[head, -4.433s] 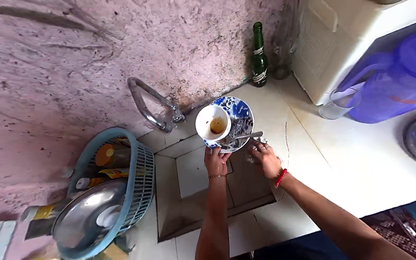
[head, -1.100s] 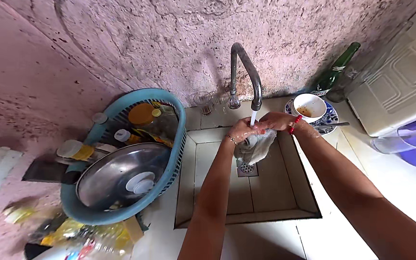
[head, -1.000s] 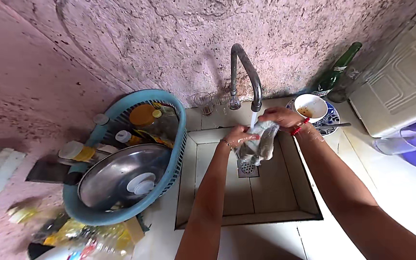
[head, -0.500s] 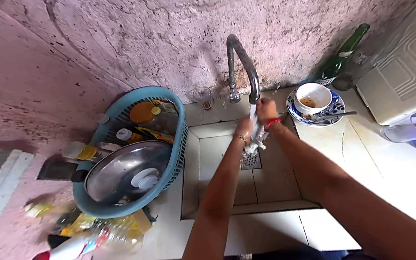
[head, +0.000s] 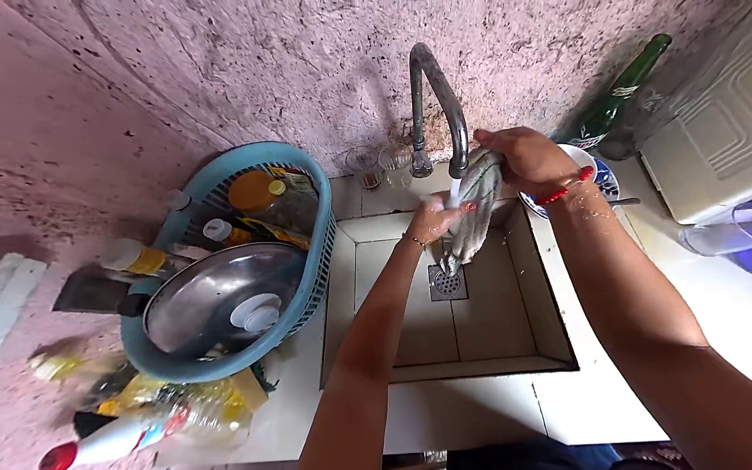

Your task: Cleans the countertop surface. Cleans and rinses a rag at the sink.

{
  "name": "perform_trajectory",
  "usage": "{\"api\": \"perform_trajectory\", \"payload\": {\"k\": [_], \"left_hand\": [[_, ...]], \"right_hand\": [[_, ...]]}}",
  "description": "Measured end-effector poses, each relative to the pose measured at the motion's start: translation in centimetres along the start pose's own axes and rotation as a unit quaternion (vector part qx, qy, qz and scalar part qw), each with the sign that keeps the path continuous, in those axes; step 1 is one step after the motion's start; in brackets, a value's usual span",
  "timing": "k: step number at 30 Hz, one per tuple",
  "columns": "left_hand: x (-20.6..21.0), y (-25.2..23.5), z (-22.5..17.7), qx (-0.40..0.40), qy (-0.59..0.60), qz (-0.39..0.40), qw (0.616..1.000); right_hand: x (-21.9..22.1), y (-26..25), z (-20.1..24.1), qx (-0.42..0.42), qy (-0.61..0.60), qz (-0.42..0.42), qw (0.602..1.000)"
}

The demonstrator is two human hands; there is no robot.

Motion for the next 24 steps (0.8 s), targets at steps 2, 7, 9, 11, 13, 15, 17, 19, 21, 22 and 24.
{"api": "perform_trajectory", "payload": {"k": [2,7,9,11,13,15,17,19,21,22,24], "left_hand": [[-0.2,0.6,1.2,-0.036,-0.030,0.036,0.998],[-1.2,1.8,3.4,-0.120,0.385,-0.128,0.906],[-0.2,1.0,3.1,-0.121,0.526,-0.166,0.826],[1.5,-0.2,3.1,-0.136,0.563,-0.179,0.796],[2.3,0.1,1.4,-0.205,0.531,-0.179,0.803],[2.6,0.6,0.9,-0.277,0.443,-0.153,0.839],[2.4,0.3,1.7,-0.287,0.289,-0.097,0.908],[1.2,-0.3,0.9,-0.282,0.145,-0.044,0.947],[0.1,-0.4,0.6,-0.264,0.124,-0.061,0.954],[-0.5,-0.8,1.0,-0.241,0.154,-0.090,0.954],[-1.7,-1.2,1.1,-0.184,0.212,-0.113,0.953]], "right_hand": [[-0.9,0.6,0.4,-0.012,-0.078,-0.043,0.996],[-3.1,-0.6,-5.3,-0.038,-0.310,-0.150,0.938],[-0.3,-0.9,-7.6,-0.047,-0.272,-0.137,0.951],[4.5,-0.5,-8.1,-0.081,-0.189,-0.127,0.970],[8.0,-0.6,-7.5,-0.119,-0.060,-0.128,0.983],[8.3,-2.0,-7.2,-0.110,0.118,-0.144,0.976],[6.8,-4.2,-7.8,-0.088,0.246,-0.150,0.954],[5.5,-5.5,-8.0,-0.039,0.347,-0.100,0.932],[5.4,-5.2,-7.2,-0.001,0.411,0.012,0.911],[5.4,-4.6,-6.2,0.008,0.436,0.091,0.895],[4.9,-3.3,-4.4,0.015,0.449,0.198,0.871]]}}
Point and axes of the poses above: each hand's wrist, its own y-axis away from the middle knuckle, its own x-axis out of the palm, z = x × y, the point moved 4 cm from there along -y, towards the middle knuckle, and after that the axes turned 1 degree about -x, right-handed, at the moved point
